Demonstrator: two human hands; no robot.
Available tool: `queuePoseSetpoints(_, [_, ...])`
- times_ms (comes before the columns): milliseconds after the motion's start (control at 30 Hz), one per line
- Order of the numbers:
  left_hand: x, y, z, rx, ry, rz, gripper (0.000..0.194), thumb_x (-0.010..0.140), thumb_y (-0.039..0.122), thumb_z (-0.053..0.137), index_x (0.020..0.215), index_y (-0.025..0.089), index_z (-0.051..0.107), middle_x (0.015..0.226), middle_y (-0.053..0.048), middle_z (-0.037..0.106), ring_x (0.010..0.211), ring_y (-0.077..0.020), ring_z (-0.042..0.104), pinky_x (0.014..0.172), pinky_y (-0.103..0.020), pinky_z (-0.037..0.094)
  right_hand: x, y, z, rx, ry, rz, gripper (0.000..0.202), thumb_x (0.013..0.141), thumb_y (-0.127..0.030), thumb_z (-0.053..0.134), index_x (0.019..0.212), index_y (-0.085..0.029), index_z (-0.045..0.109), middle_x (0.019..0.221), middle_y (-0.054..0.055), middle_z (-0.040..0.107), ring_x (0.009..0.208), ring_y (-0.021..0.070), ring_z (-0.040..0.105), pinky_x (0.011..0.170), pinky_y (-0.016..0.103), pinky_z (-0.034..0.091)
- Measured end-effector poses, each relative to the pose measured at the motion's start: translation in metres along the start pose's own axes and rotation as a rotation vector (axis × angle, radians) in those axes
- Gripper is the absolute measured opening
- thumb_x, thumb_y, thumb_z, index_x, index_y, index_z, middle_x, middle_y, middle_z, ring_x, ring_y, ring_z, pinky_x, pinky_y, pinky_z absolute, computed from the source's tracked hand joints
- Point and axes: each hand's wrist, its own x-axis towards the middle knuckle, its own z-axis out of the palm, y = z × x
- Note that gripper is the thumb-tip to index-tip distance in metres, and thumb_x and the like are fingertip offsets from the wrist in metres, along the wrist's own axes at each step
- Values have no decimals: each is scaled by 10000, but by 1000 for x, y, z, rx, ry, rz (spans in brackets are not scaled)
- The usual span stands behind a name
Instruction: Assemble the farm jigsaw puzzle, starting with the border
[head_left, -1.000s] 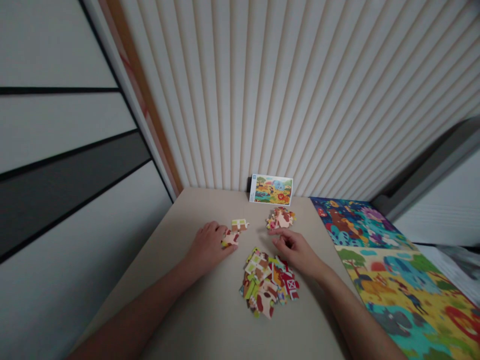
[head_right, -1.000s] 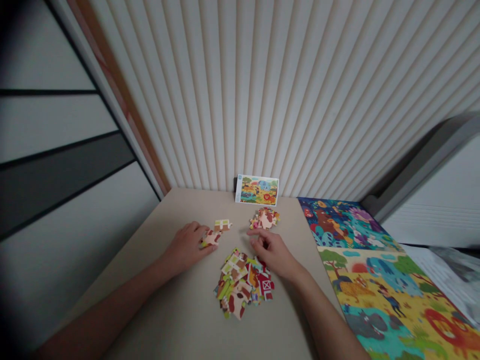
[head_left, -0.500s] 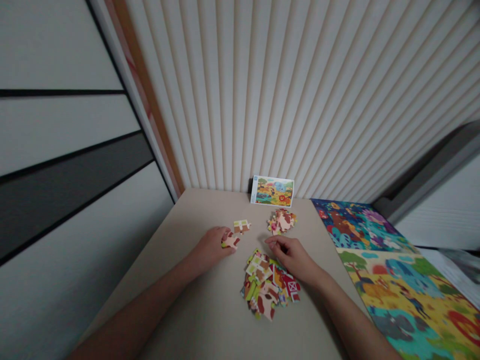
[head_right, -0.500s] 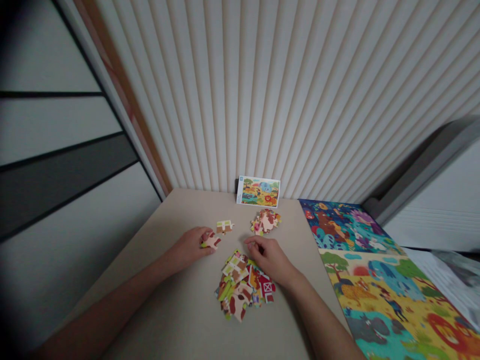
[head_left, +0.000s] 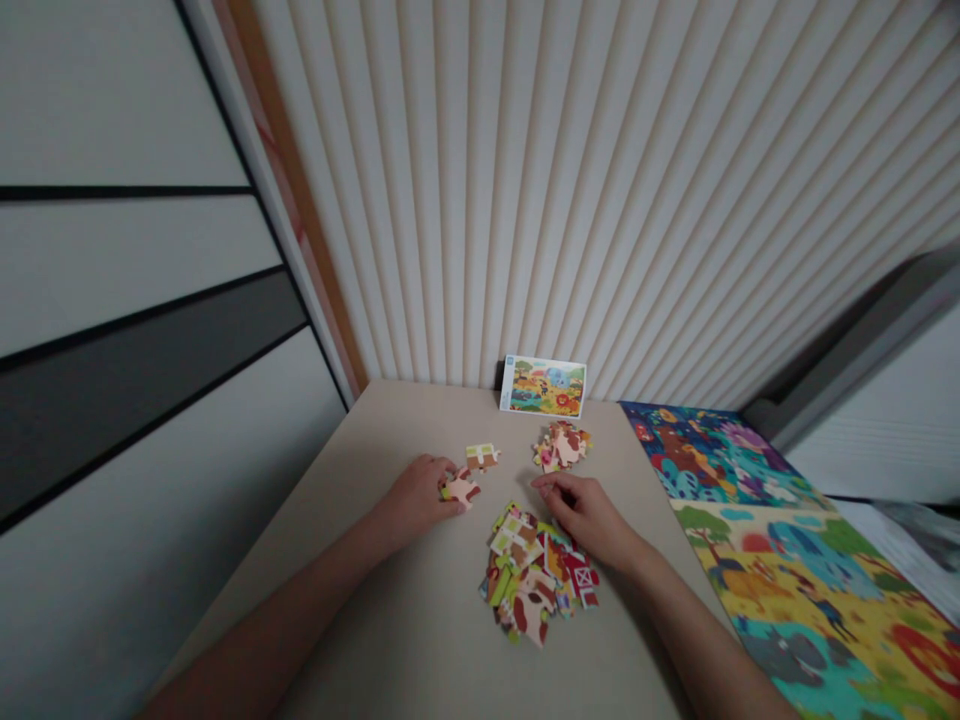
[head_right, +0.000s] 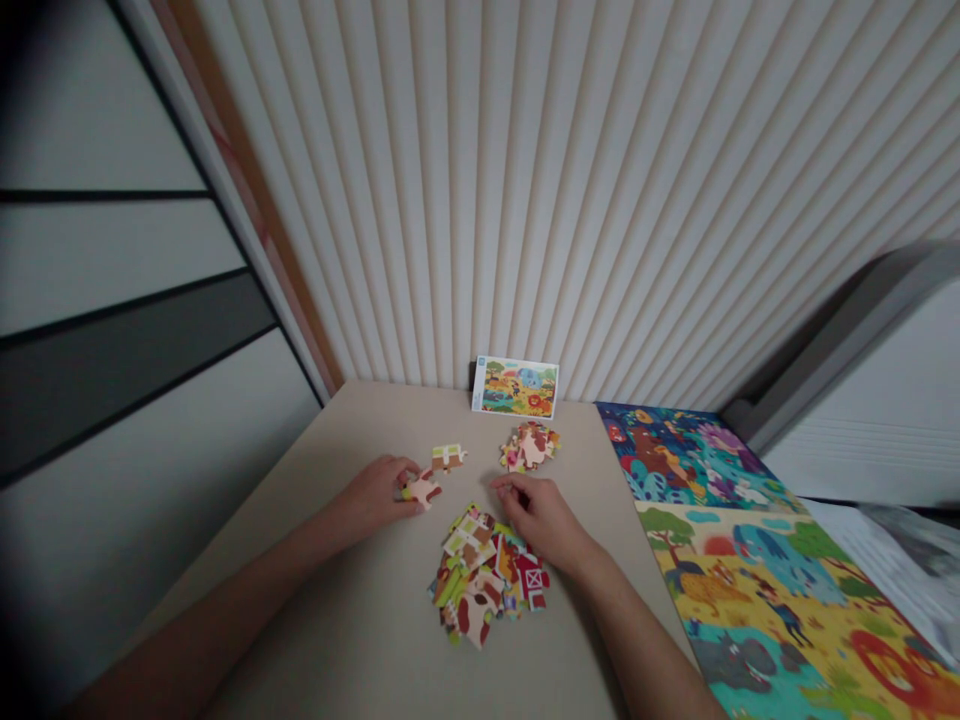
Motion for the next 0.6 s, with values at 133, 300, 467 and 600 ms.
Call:
queuePoseSetpoints(133, [2,2,4,-79,66,120,371,785,303,737,1133,201,660,1118,-74,624,1054,-230,614,926,-331,489,-2,-4,-8,46,-92,34,369,980,-431,507,1178,-187,700,776,18,667,642,154,550,605,259,440])
queuePoseSetpoints(300, [14,2,12,29,131,341,432,887,363,652,1289,217,590,1394,-124,526,1330,-269,470,1129,-426,375,-8,-17,-26,-5,-390,-84,759,779,-579,754,1436,-265,537,1479,129,489,1312,303,489,1079,432,396])
queuePoseSetpoints(467, [26,-2,17,47,67,373,491,926,364,590,1384,208,512,1439,-123,542,1370,-265,456,1186,-463,301,-26,-40,-20,-159,-641,-70,1251,580,-630,866,1587,-359,176,1677,135,69,1520,403,103,1206,586,93])
queuePoseSetpoints(600, [25,1,19,-20,84,359,464,919,333,598,1363,215,531,1344,-111,611,1262,-252,542,1111,-421,395,-39,-45,1,-254,-651,-116,1269,598,-618,856,1594,-364,113,1670,150,-3,1516,431,1,1171,670,-19])
